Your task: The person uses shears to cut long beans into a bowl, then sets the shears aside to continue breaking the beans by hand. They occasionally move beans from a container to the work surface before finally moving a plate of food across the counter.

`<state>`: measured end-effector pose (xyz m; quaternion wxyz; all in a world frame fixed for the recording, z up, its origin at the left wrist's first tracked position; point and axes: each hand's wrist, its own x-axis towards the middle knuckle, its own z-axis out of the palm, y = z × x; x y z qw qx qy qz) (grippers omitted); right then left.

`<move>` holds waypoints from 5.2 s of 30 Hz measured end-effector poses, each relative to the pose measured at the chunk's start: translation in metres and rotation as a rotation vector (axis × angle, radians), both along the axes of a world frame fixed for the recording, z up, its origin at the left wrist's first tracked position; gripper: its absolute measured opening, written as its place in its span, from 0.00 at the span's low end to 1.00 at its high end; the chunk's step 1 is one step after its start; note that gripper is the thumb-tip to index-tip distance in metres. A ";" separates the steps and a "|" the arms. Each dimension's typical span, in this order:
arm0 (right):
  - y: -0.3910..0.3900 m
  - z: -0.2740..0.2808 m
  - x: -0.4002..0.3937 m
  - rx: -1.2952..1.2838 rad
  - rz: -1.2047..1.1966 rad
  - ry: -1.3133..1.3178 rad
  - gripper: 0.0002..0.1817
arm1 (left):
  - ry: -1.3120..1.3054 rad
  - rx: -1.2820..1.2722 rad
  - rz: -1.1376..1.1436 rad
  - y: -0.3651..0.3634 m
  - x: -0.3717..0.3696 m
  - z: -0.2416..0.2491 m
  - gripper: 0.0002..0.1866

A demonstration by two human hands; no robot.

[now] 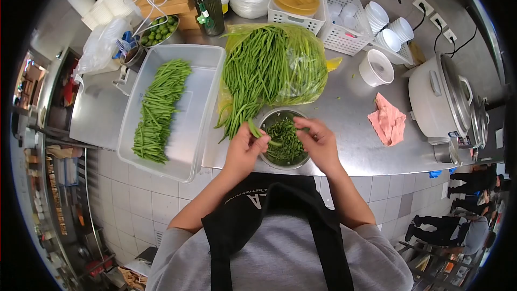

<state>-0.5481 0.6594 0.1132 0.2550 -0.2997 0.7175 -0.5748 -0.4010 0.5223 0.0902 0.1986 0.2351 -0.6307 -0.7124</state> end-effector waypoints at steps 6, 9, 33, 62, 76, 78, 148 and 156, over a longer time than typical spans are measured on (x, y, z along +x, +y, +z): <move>-0.002 -0.002 0.019 0.008 0.137 0.312 0.15 | 0.133 0.150 0.113 -0.004 -0.007 0.005 0.08; -0.004 0.000 0.019 0.013 0.119 0.571 0.10 | 0.133 0.194 0.097 -0.001 -0.007 0.002 0.07; -0.139 -0.040 -0.007 0.308 0.482 1.295 0.03 | -0.175 -0.493 0.264 -0.009 0.028 0.006 0.08; -0.064 -0.008 0.012 -0.005 0.048 0.479 0.17 | 0.017 0.045 0.322 -0.034 0.012 0.005 0.12; -0.034 -0.005 0.027 0.039 -0.070 -0.391 0.06 | 0.132 -0.219 0.057 0.004 0.031 0.005 0.06; -0.027 -0.007 0.011 0.111 -0.102 -0.286 0.06 | 0.097 -0.253 0.091 0.002 0.031 0.006 0.06; 0.009 -0.007 -0.027 -0.148 0.432 0.620 0.16 | -0.370 -0.244 -0.128 0.058 -0.002 0.027 0.09; -0.014 0.005 -0.030 0.119 0.543 0.514 0.04 | -0.315 -0.191 0.144 0.053 0.023 0.014 0.10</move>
